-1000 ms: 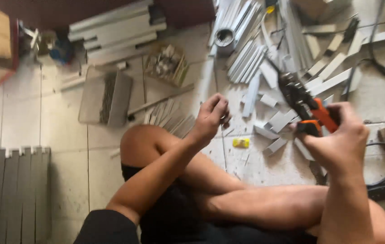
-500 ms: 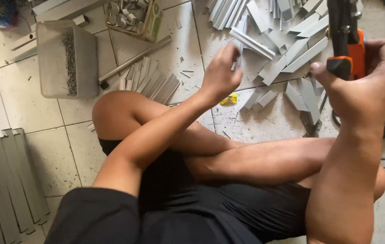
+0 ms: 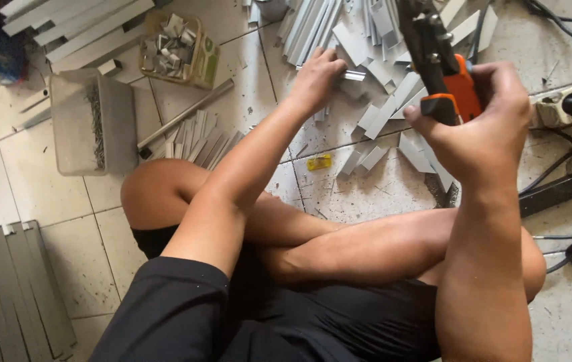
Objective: Cutting thin metal strips into smaller segments using hand-held tin snips.
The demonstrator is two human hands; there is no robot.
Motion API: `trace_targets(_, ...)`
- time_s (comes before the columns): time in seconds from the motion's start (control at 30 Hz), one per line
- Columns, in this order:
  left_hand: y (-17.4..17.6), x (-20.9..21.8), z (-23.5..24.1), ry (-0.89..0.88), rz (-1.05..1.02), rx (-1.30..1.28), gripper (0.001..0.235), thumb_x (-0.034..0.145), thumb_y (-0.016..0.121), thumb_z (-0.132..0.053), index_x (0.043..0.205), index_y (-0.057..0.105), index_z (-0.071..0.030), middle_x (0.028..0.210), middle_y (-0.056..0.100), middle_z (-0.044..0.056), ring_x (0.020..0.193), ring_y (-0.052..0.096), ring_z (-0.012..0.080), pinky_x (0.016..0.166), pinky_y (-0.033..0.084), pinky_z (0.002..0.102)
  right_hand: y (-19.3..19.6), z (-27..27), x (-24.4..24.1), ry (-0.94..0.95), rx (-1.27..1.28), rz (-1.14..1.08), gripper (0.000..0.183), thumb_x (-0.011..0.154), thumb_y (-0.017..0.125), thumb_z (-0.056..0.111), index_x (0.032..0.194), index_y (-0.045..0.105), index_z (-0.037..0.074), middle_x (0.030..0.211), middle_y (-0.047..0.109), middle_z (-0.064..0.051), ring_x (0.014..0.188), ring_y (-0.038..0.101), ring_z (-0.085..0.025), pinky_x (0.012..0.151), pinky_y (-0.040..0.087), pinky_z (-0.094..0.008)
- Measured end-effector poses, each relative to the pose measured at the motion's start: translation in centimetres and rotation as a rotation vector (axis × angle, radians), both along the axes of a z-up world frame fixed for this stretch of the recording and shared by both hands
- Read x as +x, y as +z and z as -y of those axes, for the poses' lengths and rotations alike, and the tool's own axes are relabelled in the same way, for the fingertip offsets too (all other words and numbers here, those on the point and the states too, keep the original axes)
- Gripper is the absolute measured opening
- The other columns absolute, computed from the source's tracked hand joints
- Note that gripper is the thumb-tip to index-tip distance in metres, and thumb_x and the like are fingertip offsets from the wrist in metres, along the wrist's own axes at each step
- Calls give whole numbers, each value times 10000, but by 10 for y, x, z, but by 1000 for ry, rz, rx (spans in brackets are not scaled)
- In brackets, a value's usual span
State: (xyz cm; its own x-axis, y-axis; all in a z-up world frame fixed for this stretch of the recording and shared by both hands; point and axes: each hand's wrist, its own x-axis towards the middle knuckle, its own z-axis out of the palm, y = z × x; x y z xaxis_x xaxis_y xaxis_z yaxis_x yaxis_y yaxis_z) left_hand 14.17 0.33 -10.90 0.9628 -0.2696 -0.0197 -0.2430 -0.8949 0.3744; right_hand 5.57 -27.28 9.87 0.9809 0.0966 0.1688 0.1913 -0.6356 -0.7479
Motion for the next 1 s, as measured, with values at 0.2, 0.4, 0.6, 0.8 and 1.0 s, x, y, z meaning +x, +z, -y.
trace_targets(0.2,23,12,-19,-91,32,-51,155,996,595,-80,978,746,-49,864,641,93,844,573,253,708,539,357,6,-4,0,-12,-11,-65,572,750,947,288,1107,593,17,989,697,-108,839,639,-201,672,502,-332)
trace_targets(0.4,105,1,-37,23,179,-453,103,857,675,-28,768,654,-75,690,609,34,634,545,190,570,421,314,4,-5,2,-11,-30,-56,625,743,965,307,1152,617,-13,1030,722,-150,899,676,-240,721,519,-360)
trace_targets(0.6,195,-98,-46,162,97,-1084,117,897,722,-128,940,701,-22,746,679,54,579,622,122,506,553,231,-16,-2,-2,16,-6,-46,632,771,962,306,1183,633,-43,1049,699,-163,914,639,-218,758,503,-341)
trace_targets(0.8,198,-171,-45,386,208,-1442,131,939,733,-77,1056,707,-24,932,753,89,765,686,131,597,579,242,-25,-13,-7,72,25,-110,658,852,955,265,1282,559,-38,1107,636,-152,938,577,-196,748,471,-305)
trace_targets(1.0,196,-185,-40,444,212,-1415,71,951,703,-112,1002,698,-62,839,707,13,666,601,89,586,534,217,-28,-19,-17,74,-60,-117,641,860,971,266,1259,569,-33,1060,635,-124,876,553,-167,691,452,-299)
